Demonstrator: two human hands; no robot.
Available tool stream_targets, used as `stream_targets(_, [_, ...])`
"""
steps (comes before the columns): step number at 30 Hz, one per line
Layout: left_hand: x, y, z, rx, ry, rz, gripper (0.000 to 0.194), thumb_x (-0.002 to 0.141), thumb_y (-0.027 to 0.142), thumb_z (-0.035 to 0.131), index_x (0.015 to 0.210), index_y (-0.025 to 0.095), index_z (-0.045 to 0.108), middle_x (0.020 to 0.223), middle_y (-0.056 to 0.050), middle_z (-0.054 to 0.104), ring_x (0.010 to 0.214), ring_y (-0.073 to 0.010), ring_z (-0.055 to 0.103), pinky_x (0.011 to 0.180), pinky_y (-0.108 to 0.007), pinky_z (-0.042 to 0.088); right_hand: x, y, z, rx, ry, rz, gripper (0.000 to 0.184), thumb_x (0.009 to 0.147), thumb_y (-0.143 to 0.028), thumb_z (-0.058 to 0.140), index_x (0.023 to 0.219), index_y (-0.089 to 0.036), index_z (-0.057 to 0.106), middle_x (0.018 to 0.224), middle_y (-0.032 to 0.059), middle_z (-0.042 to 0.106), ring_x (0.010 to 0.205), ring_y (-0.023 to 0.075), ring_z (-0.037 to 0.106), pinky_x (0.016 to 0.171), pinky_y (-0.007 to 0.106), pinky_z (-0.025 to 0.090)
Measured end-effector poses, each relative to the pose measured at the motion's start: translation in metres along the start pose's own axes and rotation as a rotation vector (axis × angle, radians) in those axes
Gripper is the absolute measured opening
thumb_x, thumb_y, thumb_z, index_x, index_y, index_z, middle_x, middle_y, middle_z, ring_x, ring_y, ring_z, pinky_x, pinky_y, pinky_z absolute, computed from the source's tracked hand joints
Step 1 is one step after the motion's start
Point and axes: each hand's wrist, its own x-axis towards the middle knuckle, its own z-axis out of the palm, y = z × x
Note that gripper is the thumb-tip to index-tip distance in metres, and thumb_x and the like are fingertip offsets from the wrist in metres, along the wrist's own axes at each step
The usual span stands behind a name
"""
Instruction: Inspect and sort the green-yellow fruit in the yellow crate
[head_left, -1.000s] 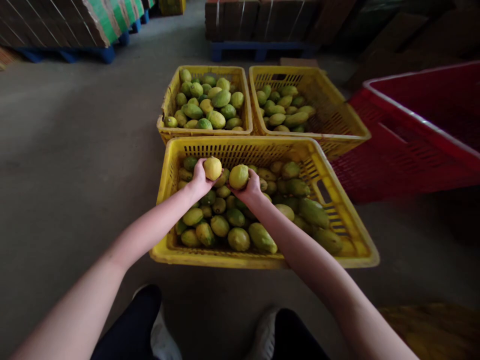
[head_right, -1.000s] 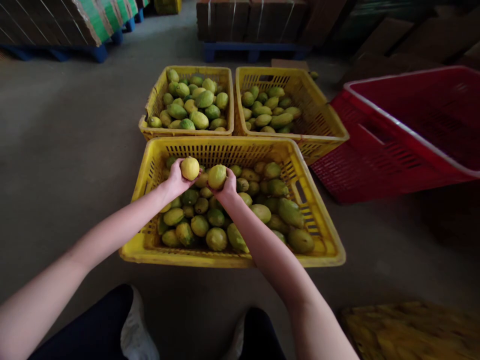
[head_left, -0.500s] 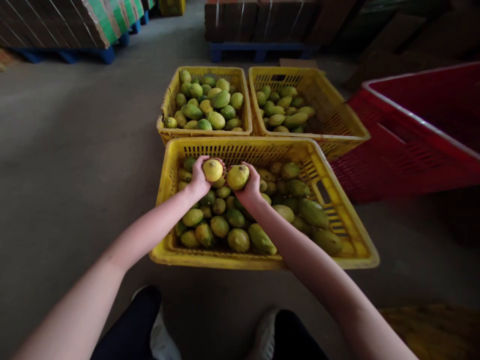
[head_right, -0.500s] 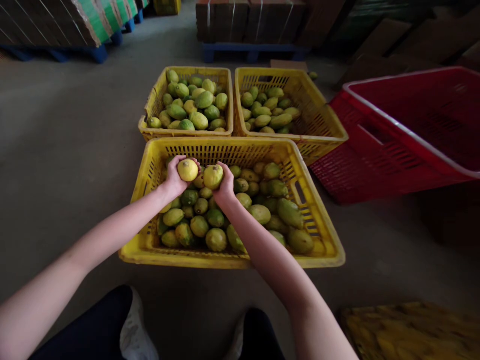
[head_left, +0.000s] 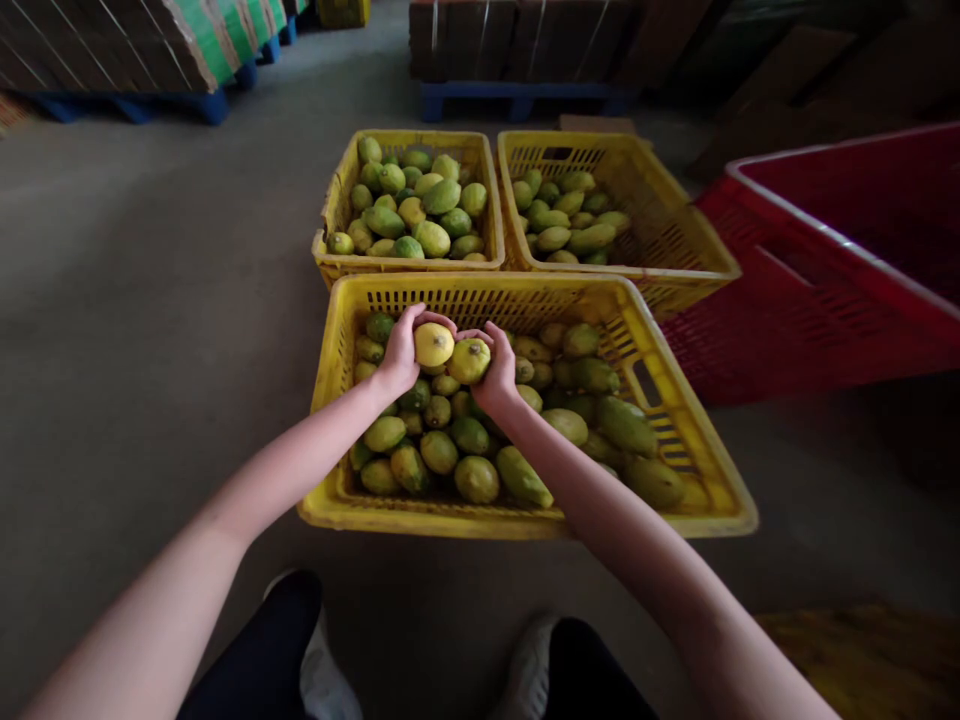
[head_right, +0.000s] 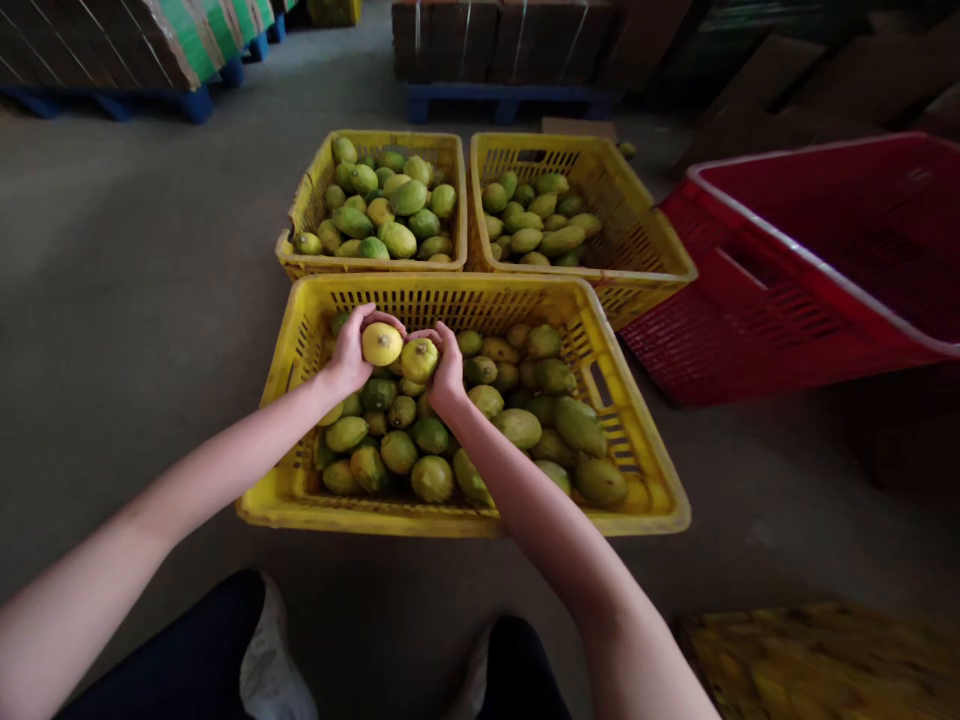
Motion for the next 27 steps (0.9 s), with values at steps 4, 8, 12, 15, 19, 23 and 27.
stream_targets(4, [0.007, -0.003, -0.001, -0.05, 0.112, -0.1, 0.045, 0.096, 0.03, 0.033, 0.092, 0.015, 0.076, 0.074, -0.006, 0.075, 0.079, -0.0199, 0.073, 0.073, -0.027, 0.057, 0.001, -0.004, 0.0, 0.116, -0.004, 0.121, 0.043, 0.094, -0.049, 0.037, 0.079, -0.02, 0.065, 0.064, 0.0028, 0.065, 0.069, 0.0215, 0.066, 0.062, 0.035, 0.059])
stream_targets(8, [0.012, -0.002, -0.004, -0.075, 0.148, -0.169, 0.035, 0.093, 0.028, 0.04, 0.099, 0.017, 0.073, 0.075, -0.003, 0.073, 0.075, -0.0188, 0.07, 0.067, -0.026, 0.057, 0.005, -0.007, -0.004, 0.145, -0.015, 0.126, 0.026, 0.091, -0.038, 0.045, 0.086, -0.021, 0.064, 0.067, 0.0021, 0.066, 0.066, 0.0205, 0.065, 0.057, 0.033, 0.058])
stream_targets(12, [0.013, -0.001, -0.006, -0.09, 0.221, -0.227, 0.027, 0.092, 0.027, 0.046, 0.106, 0.021, 0.068, 0.073, 0.0, 0.069, 0.066, -0.0169, 0.067, 0.059, -0.025, 0.057, 0.007, -0.009, -0.006, 0.135, -0.024, 0.131, 0.024, 0.091, -0.034, 0.043, 0.086, -0.02, 0.062, 0.066, 0.0031, 0.066, 0.054, 0.0161, 0.061, 0.045, 0.023, 0.051])
stream_targets(15, [0.012, 0.001, -0.006, -0.11, 0.236, -0.281, 0.027, 0.095, 0.036, 0.048, 0.106, 0.019, 0.066, 0.069, -0.002, 0.066, 0.06, -0.0169, 0.067, 0.045, -0.02, 0.051, 0.005, -0.011, -0.005, 0.116, -0.009, 0.134, 0.024, 0.091, -0.036, 0.046, 0.086, -0.019, 0.061, 0.062, 0.0032, 0.065, 0.048, 0.0143, 0.057, 0.037, 0.02, 0.044])
stream_targets(19, [0.007, 0.006, -0.003, -0.148, 0.217, -0.286, 0.029, 0.095, 0.038, 0.048, 0.102, 0.016, 0.065, 0.065, -0.003, 0.063, 0.056, -0.0165, 0.068, 0.036, -0.016, 0.045, 0.002, -0.012, -0.003, 0.147, -0.017, 0.129, 0.023, 0.089, -0.039, 0.051, 0.079, -0.02, 0.057, 0.056, 0.0007, 0.06, 0.044, 0.013, 0.052, 0.033, 0.019, 0.038])
stream_targets(23, [0.002, 0.009, 0.001, -0.238, 0.241, -0.253, 0.03, 0.095, 0.037, 0.047, 0.104, 0.016, 0.066, 0.066, -0.003, 0.063, 0.061, -0.0181, 0.07, 0.044, -0.018, 0.053, 0.001, -0.01, -0.003, 0.181, -0.021, 0.17, 0.022, 0.088, -0.041, 0.05, 0.079, -0.021, 0.057, 0.057, 0.0009, 0.06, 0.047, 0.0144, 0.055, 0.035, 0.02, 0.039])
stream_targets(27, [0.0, 0.008, 0.003, -0.305, 0.219, -0.21, 0.033, 0.095, 0.039, 0.048, 0.108, 0.015, 0.067, 0.07, -0.004, 0.063, 0.066, -0.0192, 0.071, 0.051, -0.021, 0.057, 0.006, -0.008, -0.006, 0.228, 0.024, 0.128, 0.02, 0.088, -0.035, 0.044, 0.09, -0.021, 0.059, 0.064, 0.0036, 0.065, 0.06, 0.0204, 0.063, 0.045, 0.028, 0.052])
